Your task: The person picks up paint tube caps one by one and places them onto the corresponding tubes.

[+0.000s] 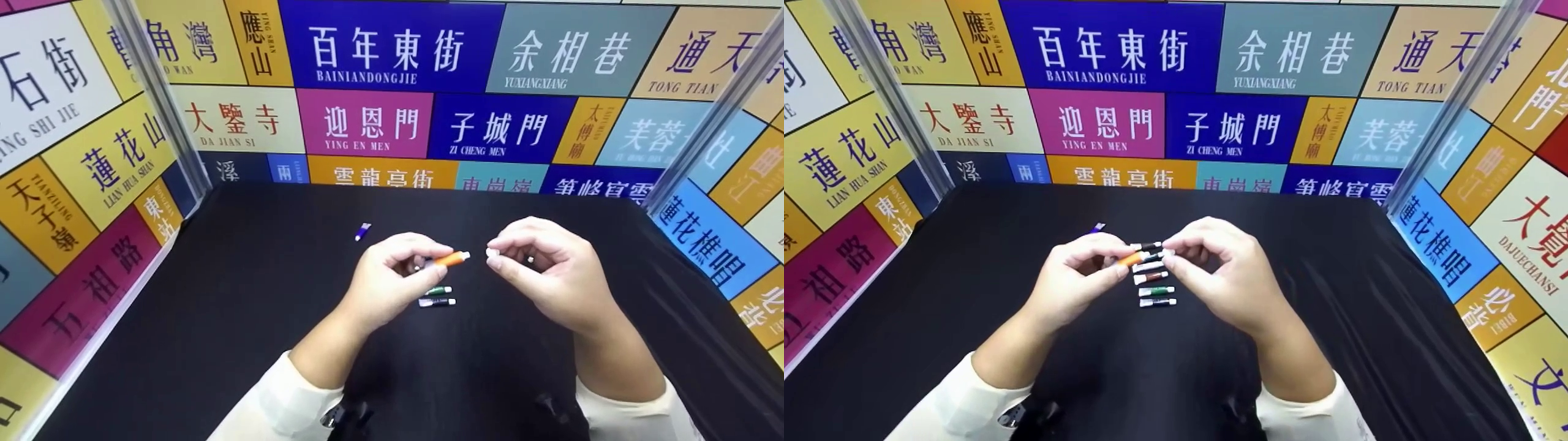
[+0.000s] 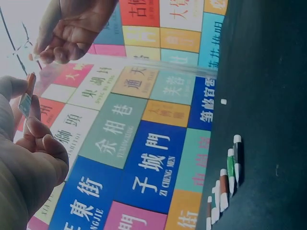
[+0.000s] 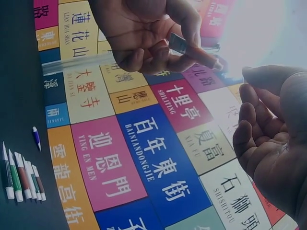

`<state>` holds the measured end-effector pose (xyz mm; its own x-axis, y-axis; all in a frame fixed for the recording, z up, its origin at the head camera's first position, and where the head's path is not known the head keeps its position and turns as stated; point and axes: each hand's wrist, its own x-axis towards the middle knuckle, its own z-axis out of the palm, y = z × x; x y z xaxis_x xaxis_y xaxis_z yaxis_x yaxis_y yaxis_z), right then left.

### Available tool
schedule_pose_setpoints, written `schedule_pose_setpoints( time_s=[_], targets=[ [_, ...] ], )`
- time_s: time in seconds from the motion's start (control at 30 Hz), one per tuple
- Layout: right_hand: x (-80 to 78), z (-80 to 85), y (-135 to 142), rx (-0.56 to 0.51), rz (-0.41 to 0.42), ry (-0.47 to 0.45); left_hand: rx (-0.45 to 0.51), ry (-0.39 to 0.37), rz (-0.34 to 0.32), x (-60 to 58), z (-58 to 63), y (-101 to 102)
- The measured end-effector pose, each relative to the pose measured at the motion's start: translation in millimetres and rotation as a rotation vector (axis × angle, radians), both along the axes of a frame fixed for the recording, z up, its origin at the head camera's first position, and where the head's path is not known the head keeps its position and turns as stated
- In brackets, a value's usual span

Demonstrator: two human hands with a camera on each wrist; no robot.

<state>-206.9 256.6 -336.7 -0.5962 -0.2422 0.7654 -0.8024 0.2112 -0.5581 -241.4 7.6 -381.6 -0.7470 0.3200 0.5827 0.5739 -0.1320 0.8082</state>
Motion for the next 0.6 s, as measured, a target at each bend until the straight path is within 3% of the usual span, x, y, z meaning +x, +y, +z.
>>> schedule_pose_setpoints(
  time_s=[0.3, 0.5, 0.6],
  targets=[
    [7.8, 4.2, -3.0, -0.028, 0.057, 0.023, 0.017, 0.063, -0.033, 10.4, 8.7, 2.7],
    [11.1, 5.3, -5.4, -0.041, 0.126, 0.025, 0.021, 0.069, -0.042, 13.0, 10.8, 3.7],
    [11.8, 5.3, -5.9, -0.026, 0.124, 0.026, 0.018, 0.068, -0.042, 13.2, 11.0, 3.9]
  ],
)
